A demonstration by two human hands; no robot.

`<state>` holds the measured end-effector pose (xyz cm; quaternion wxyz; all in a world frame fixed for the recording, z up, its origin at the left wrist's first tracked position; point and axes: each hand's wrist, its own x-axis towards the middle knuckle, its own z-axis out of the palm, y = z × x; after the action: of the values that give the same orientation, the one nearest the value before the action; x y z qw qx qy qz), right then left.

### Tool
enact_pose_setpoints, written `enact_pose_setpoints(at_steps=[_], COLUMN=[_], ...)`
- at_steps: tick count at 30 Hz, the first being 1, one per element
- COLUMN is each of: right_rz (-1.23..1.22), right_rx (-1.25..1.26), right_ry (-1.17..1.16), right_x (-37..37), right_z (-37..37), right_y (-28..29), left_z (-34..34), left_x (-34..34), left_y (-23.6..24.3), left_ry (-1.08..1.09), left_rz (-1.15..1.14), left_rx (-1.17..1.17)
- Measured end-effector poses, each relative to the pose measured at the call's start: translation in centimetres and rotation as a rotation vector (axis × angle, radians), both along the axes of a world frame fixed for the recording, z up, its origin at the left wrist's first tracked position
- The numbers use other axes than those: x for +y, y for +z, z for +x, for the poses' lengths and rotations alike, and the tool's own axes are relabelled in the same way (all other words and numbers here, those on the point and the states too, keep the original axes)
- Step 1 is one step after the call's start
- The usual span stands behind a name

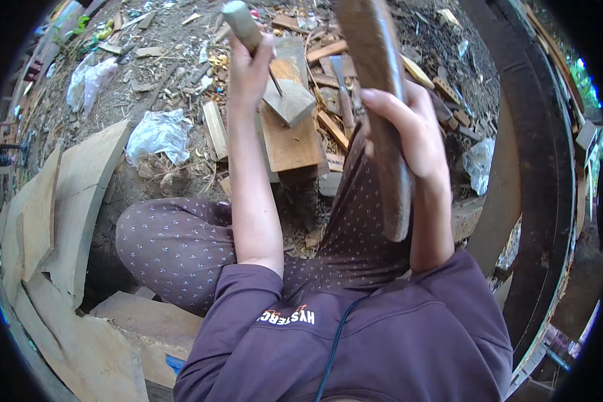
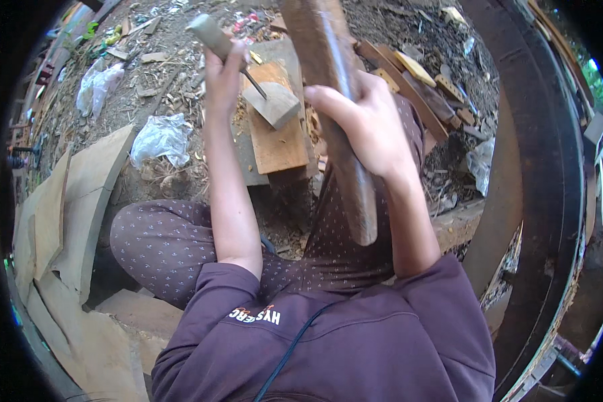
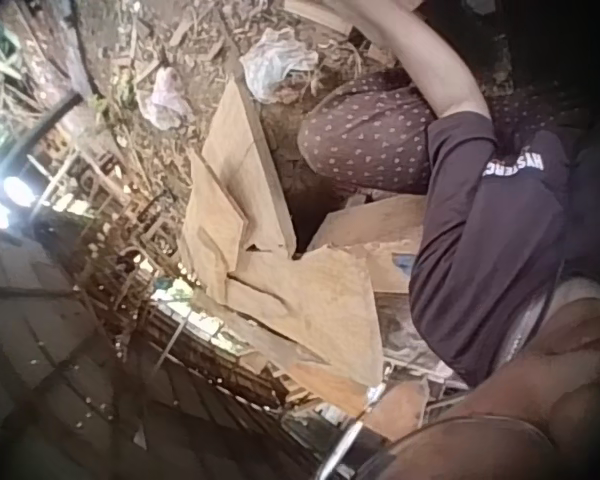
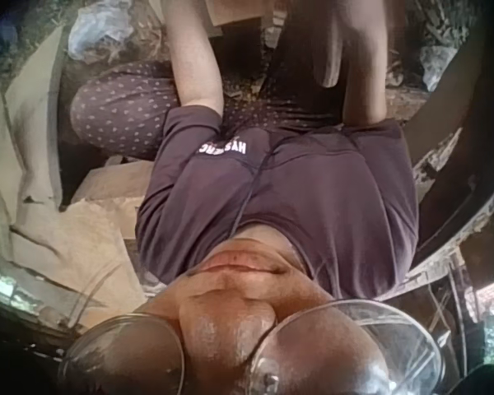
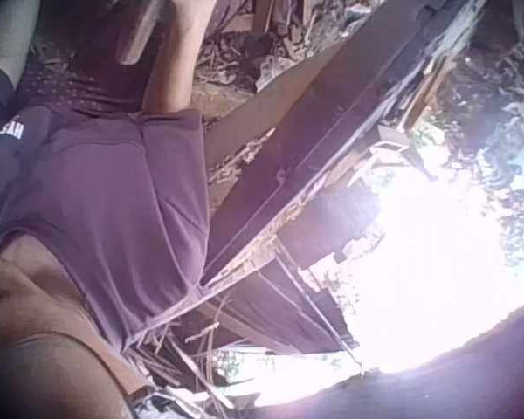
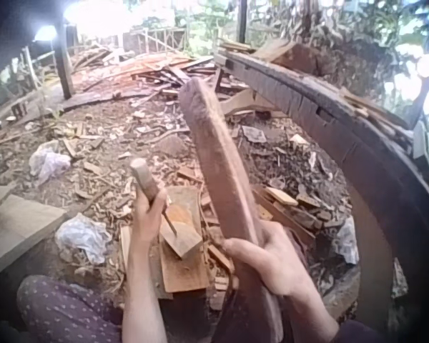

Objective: Using a chisel and a wooden mallet to carve or shape a piece of wood.

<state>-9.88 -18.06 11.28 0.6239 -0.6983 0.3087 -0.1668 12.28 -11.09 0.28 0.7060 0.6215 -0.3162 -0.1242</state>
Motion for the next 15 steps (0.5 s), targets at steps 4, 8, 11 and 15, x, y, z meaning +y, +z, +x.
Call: enact_pose_setpoints(at_steps=[4, 8, 11, 15], right_rz=[-0.063, -0.269, -0.327, -0.465], right_rx=[-0.140, 0.073, 0.224, 0.062], right_ry=[0.034, 0.105, 0.156, 0.064], right_x=[2.0, 4.0, 3.8, 2.7], right_z=[-1.4, -1.1, 1.1, 0.8], right_y=[4.6, 3.9, 2.8, 5.0], left_z=[0.1, -0.2, -0.1, 0.4], left_x=[-0.3, -0.2, 0.0, -0.1], left_y=[-1.3, -1.8, -1.8, -1.9], left_ry=[-0.032, -0.030, -0.001, -0.024], left_rz=[-0.035, -0.111, -0.196, -0.021], left_rx=[-0.048, 0.018, 0.030, 0.017])
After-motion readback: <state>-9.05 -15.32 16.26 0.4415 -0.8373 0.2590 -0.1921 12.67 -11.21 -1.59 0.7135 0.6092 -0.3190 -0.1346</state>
